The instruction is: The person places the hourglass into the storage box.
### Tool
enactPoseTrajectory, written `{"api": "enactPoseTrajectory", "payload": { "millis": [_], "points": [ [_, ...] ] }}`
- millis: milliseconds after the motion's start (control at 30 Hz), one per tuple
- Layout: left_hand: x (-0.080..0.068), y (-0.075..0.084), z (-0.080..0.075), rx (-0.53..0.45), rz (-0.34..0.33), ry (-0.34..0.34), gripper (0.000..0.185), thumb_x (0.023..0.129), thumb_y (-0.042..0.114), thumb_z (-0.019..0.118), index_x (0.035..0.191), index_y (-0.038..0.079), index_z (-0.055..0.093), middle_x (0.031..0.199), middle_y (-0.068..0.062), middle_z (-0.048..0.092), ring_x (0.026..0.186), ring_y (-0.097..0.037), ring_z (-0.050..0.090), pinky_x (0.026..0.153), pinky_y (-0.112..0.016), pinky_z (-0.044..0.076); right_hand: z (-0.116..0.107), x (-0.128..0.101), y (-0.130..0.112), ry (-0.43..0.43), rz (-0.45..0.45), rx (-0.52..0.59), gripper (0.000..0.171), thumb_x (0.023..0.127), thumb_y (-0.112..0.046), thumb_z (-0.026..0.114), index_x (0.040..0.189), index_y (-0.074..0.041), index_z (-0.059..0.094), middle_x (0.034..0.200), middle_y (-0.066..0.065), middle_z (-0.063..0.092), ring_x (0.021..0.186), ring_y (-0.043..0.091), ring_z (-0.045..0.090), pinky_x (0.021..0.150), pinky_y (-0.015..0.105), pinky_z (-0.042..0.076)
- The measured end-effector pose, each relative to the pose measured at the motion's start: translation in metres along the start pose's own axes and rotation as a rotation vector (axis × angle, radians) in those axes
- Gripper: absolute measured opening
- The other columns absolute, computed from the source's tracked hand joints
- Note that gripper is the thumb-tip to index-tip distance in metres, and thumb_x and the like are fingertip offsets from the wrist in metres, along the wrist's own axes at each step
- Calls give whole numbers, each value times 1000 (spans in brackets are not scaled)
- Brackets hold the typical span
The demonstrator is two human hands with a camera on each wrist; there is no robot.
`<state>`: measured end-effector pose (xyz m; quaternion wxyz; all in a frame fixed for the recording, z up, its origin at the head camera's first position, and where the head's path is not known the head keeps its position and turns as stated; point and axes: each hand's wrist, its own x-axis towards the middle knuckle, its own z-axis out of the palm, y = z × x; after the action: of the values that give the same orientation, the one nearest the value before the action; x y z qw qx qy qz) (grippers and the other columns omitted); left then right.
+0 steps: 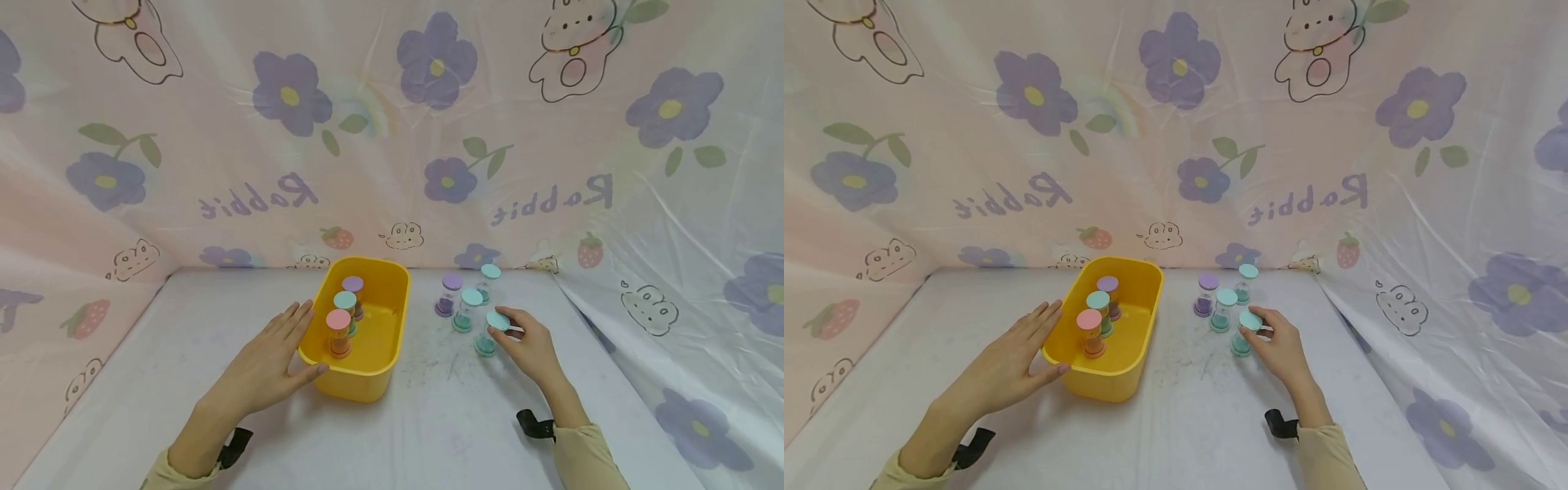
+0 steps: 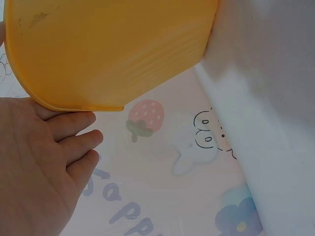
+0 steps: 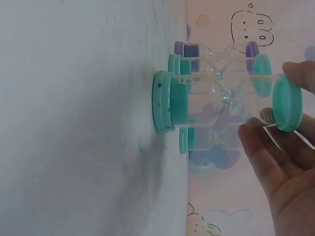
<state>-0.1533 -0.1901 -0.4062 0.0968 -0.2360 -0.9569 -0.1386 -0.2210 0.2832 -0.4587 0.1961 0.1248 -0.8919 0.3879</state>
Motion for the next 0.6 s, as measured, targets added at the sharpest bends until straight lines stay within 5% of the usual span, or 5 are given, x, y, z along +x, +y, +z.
{"api": "enactPoseTrajectory", "payload": {
  "millis": [200,433,600],
  "points": [
    [0,0,0,0,-8,-15,101,97,71,54,164,2,25,173,-11,19,158,-35,20,127,-55,22,1,-1,-4,21,-25,11,43,90,-5,81,130,4,67,119,18,70,105,27,67,84,43,64],
    [0,-1,1,-1,-7,-11,100,97,71,55,164,2,25,173,-11,19,158,-35,20,127,-57,23,3,1,-10,62,-108,36,42,88,-2,82,127,4,68,117,17,71,102,2,62,81,14,58],
    [-1,-1,1,-2,-3,-5,100,97,70,55,164,2,26,172,-12,21,158,-35,21,126,-57,24,4,3,-16,94,-168,67,41,86,2,82,125,4,69,115,16,71,102,-5,60,81,9,55]
  ]
}}
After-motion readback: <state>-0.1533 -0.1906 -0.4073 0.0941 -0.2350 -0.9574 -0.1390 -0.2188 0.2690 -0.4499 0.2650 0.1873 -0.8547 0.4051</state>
